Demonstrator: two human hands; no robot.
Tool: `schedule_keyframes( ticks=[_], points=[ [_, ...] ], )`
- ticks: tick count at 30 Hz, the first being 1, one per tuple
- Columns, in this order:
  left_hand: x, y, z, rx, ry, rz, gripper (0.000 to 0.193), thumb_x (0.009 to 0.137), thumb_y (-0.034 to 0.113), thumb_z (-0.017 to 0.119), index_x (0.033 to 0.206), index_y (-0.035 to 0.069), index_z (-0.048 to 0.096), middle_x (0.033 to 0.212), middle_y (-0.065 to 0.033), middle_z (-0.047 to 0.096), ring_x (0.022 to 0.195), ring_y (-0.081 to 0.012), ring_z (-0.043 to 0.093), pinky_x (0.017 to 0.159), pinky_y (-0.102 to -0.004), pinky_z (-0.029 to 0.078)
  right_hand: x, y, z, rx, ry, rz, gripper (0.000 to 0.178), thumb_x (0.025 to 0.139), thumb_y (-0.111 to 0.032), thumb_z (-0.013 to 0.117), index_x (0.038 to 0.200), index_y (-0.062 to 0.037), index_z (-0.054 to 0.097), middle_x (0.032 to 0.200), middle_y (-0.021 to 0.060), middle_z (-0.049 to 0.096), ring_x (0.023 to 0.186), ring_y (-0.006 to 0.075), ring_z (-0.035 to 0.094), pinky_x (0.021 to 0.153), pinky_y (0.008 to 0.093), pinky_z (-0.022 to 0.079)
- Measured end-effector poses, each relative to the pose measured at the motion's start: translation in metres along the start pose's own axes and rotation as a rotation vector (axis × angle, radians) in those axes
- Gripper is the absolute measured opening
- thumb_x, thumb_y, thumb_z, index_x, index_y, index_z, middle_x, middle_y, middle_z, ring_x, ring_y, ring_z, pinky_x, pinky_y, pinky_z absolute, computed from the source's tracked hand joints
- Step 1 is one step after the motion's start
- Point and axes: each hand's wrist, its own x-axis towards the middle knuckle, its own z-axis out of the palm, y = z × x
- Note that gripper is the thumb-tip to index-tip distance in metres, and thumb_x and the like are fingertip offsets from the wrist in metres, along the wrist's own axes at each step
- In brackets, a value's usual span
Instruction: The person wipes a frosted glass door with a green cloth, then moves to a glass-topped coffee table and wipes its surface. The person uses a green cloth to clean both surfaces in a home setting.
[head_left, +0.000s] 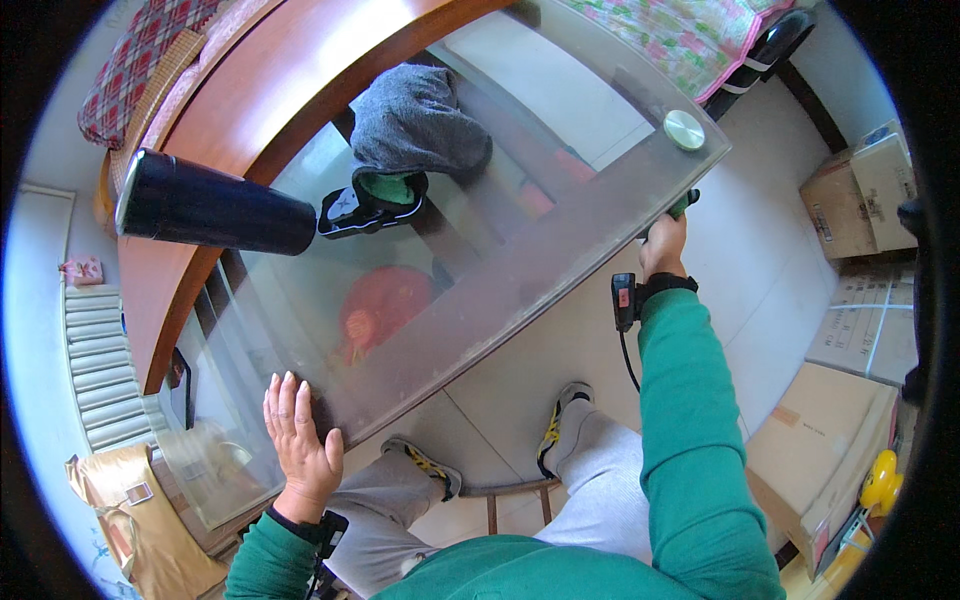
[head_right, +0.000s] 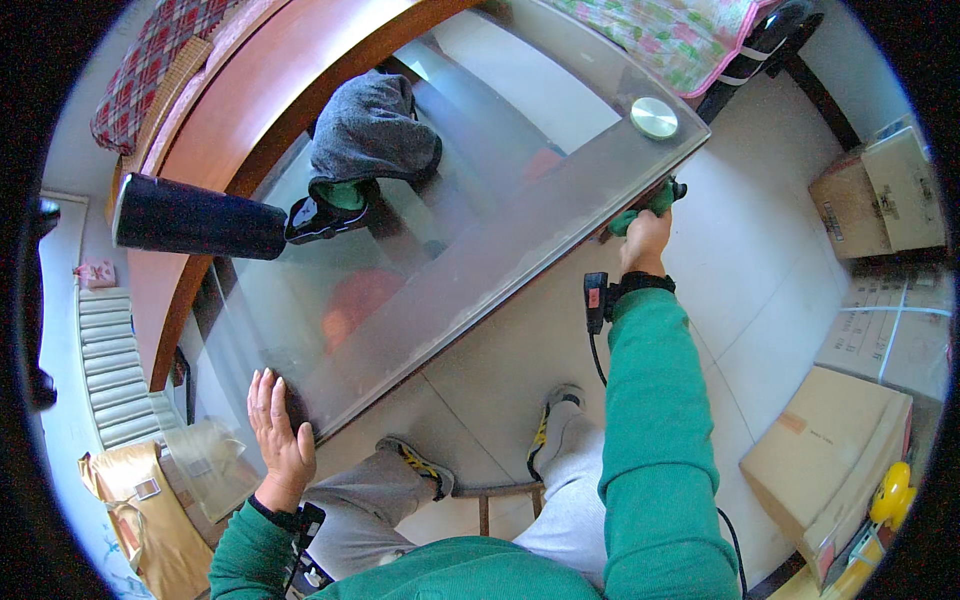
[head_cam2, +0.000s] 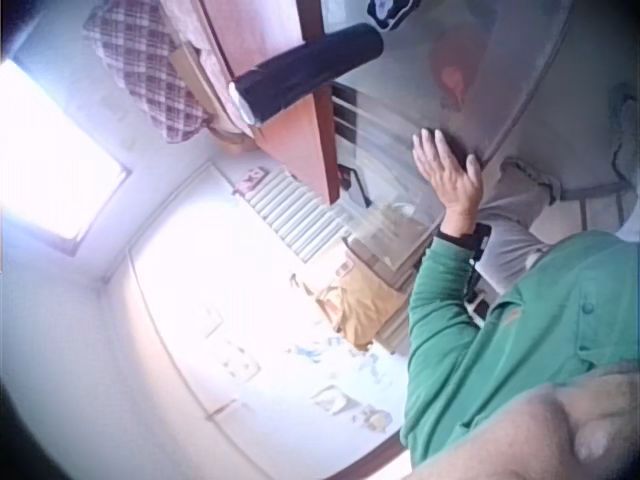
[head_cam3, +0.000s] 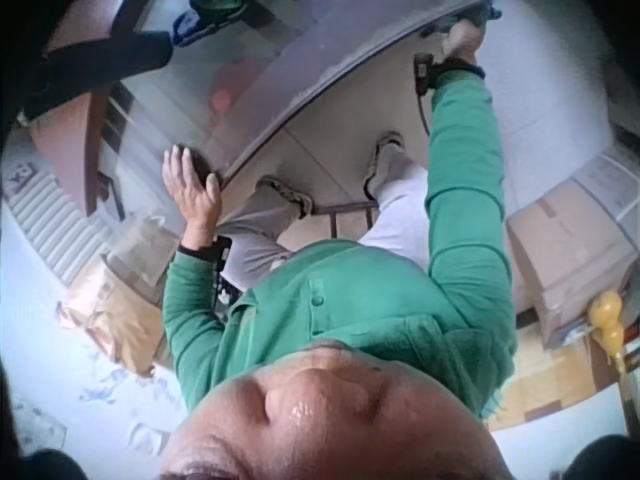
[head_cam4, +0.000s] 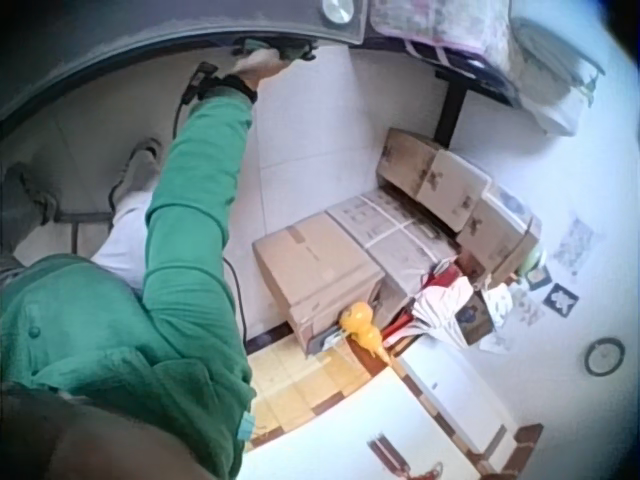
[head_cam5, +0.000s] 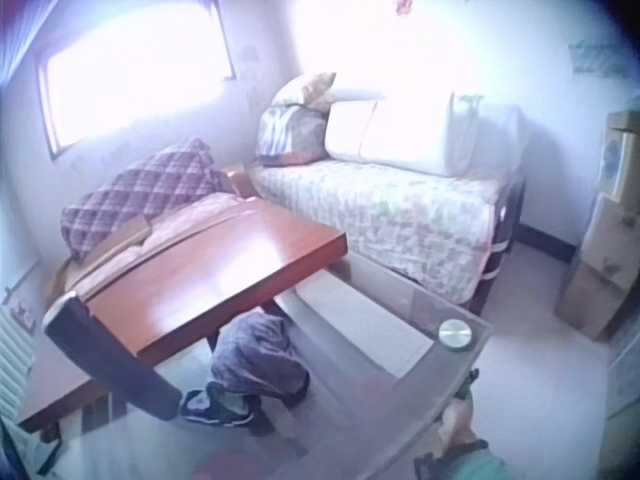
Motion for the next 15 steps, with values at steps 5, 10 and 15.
schedule_keyframes(
  ticks=[5, 10, 15],
  points=[
    [0.001, -0.001, -0.001, -0.01, -0.009, 0.003, 0.061, 0.087, 0.034, 0.047, 0.138, 0.002, 0.038, 0.146, -0.0194, 0.034, 0.138, -0.0399, 0.027, 0.113, -0.0534, 0.017, 0.023, 0.03, -0.018, -0.108, 0.048, 0.164, 0.034, 0.092, -0.005, 0.042, 0.123, -0.0061, 0.054, 0.101, 0.0081, 0.063, 0.073, 0.0245, 0.062, 0.063, 0.038, 0.05],
    [0.0, -0.001, -0.002, -0.011, -0.017, -0.001, 0.061, 0.087, 0.034, 0.046, 0.138, 0.003, 0.037, 0.146, -0.02, 0.034, 0.138, -0.0405, 0.027, 0.113, -0.0535, 0.018, 0.028, 0.085, -0.083, -0.48, -0.061, 0.564, 0.021, 0.091, -0.006, 0.044, 0.106, 0.0, 0.058, 0.095, 0.0147, 0.063, 0.072, 0.0296, 0.062, 0.06, 0.0429, 0.051],
    [0.0, -0.002, 0.0, -0.006, -0.025, -0.007, 0.062, 0.088, 0.037, 0.044, 0.14, 0.003, 0.036, 0.146, -0.0199, 0.033, 0.138, -0.0406, 0.027, 0.113, -0.0535, 0.018, 0.057, 0.141, -0.143, -1.204, -0.405, 0.136, 0.022, 0.086, -0.003, 0.047, 0.104, -0.0002, 0.059, 0.097, 0.0161, 0.062, 0.079, 0.0315, 0.062, 0.065, 0.043, 0.051]
  ],
)
